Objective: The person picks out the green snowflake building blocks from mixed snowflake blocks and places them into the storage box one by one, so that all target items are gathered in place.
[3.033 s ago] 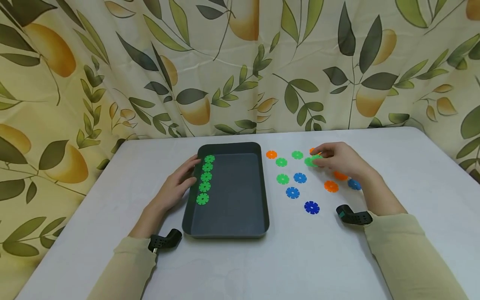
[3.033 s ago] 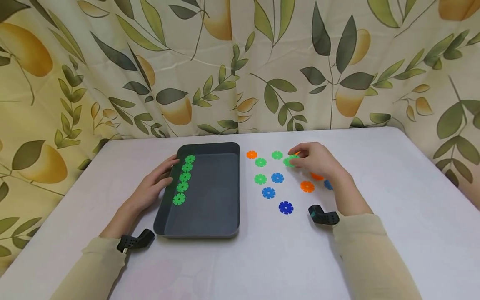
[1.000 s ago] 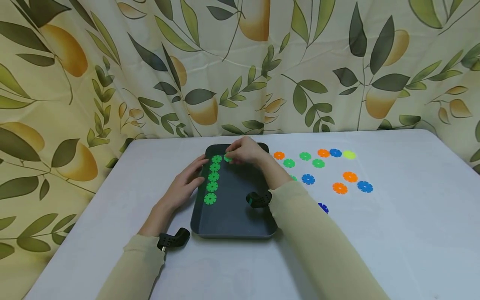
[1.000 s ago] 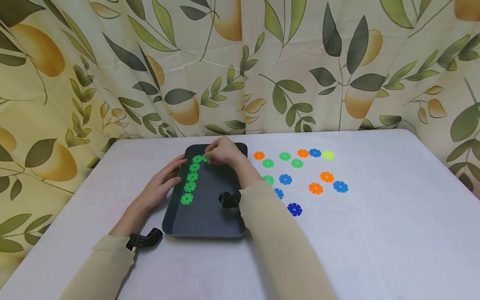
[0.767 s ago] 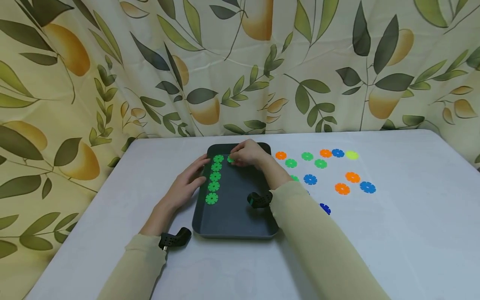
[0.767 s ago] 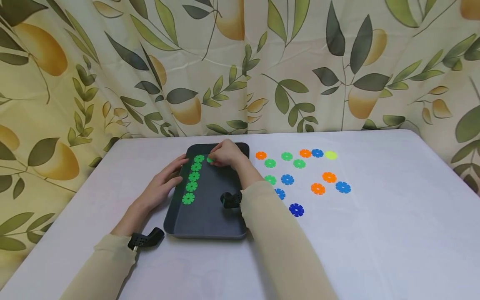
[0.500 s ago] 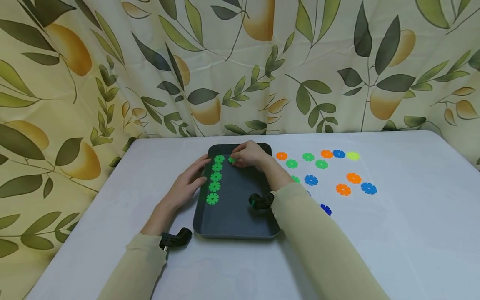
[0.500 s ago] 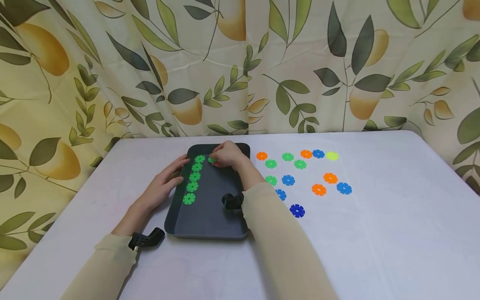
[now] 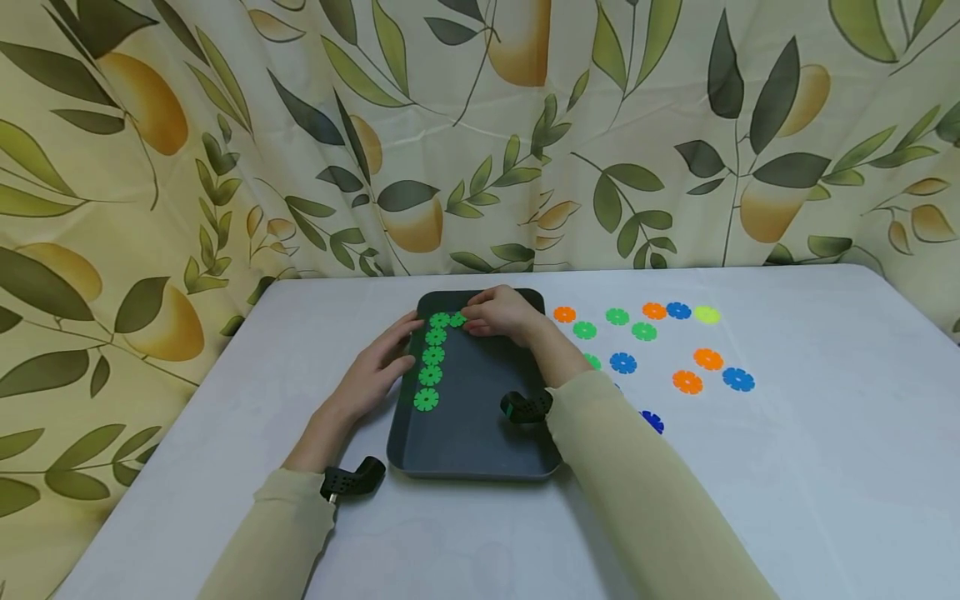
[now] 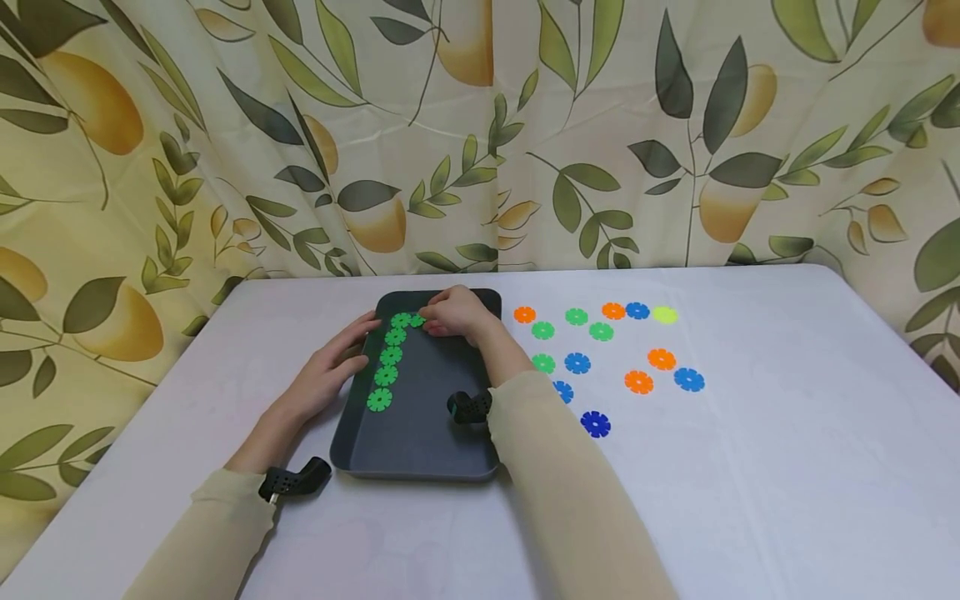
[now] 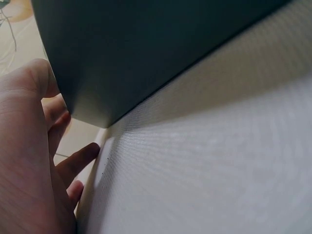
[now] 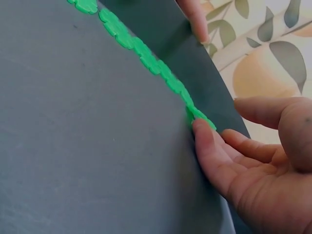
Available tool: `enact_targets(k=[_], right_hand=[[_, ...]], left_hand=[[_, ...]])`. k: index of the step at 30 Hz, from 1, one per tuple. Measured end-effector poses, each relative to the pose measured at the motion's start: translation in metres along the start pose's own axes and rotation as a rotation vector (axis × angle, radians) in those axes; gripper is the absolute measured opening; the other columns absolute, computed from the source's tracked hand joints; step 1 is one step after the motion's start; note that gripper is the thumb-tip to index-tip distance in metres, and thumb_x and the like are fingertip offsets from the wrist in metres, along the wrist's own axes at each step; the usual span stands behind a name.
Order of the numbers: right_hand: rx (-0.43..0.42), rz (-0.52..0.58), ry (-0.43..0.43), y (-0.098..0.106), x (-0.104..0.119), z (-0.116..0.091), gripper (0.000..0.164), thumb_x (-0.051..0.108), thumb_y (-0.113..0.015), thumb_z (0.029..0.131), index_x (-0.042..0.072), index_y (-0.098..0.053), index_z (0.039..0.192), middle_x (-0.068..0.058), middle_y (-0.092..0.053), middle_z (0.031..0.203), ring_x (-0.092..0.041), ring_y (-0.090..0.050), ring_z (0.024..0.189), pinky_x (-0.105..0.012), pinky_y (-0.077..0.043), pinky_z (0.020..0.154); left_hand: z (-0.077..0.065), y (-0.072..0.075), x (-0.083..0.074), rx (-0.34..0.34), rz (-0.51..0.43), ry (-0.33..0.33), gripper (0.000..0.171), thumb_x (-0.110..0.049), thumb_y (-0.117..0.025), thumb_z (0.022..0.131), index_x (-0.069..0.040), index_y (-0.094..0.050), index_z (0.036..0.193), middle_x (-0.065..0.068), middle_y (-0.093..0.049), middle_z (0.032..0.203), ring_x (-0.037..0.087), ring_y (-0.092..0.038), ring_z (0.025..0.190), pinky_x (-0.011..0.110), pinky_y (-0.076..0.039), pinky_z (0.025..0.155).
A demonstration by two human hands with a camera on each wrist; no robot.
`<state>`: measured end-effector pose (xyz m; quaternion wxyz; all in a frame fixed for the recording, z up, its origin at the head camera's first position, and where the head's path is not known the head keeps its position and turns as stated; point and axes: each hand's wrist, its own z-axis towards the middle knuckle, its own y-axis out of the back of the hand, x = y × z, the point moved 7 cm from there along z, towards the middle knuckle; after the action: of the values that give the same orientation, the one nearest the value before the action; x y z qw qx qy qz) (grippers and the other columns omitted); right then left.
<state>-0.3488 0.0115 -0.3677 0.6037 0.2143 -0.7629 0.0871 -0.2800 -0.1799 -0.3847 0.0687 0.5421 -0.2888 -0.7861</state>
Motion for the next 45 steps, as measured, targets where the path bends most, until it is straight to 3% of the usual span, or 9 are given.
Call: enact_targets(k=[11,19,30,38,45], right_hand=[[-0.005,-0.021,0.032,0.008,0.001,-0.006,0.049,0.009,-0.058,0.102,-0.013,-0.043,0.143,-0.026,-0.053,0.136,-0.036,-0.060,0.119,-0.036,-0.052,0.098],[0.013,-0.060,0.055,0.012,0.005,-0.015,0.050,0.010,-0.059,0.101,-0.012,-0.044,0.143,-0.025,-0.053,0.137,-0.037,-0.060,0.121,-0.038,-0.052,0.098],[0.077,-0.125,0.157,0.019,0.025,-0.042,0.052,0.010,-0.060,0.100,-0.012,-0.042,0.144,-0.027,-0.055,0.134,-0.040,-0.059,0.122,-0.040,-0.053,0.097],[0.032,-0.178,0.224,0.043,0.030,-0.065,0.051,0.015,-0.064,0.100,-0.005,-0.047,0.144,-0.024,-0.059,0.134,-0.043,-0.059,0.119,-0.044,-0.052,0.098],[-0.026,-0.247,0.219,0.067,0.025,-0.084,0.053,0.023,-0.065,0.099,0.000,-0.048,0.144,-0.022,-0.062,0.130,-0.043,-0.060,0.116,-0.043,-0.052,0.099]], left_hand=[[0.001,-0.001,-0.003,-0.011,0.002,0.009,0.050,-0.004,-0.051,0.101,-0.005,-0.046,0.151,0.005,-0.028,0.164,0.028,-0.033,0.146,0.044,-0.026,0.119],[0.001,-0.002,-0.002,-0.015,0.003,0.029,0.051,0.002,-0.047,0.100,0.005,-0.042,0.150,0.015,-0.025,0.164,0.036,-0.030,0.147,0.050,-0.023,0.119],[-0.001,0.000,-0.002,-0.012,0.017,0.002,0.051,-0.006,-0.051,0.101,-0.007,-0.045,0.151,0.002,-0.028,0.164,0.026,-0.032,0.147,0.043,-0.027,0.118],[-0.001,-0.001,-0.001,-0.008,0.032,0.011,0.052,-0.007,-0.051,0.100,-0.009,-0.045,0.152,0.000,-0.027,0.164,0.024,-0.031,0.147,0.043,-0.027,0.118],[-0.001,0.000,0.000,-0.004,0.025,0.015,0.051,-0.007,-0.051,0.101,-0.007,-0.044,0.152,0.000,-0.026,0.165,0.023,-0.032,0.147,0.041,-0.028,0.118]])
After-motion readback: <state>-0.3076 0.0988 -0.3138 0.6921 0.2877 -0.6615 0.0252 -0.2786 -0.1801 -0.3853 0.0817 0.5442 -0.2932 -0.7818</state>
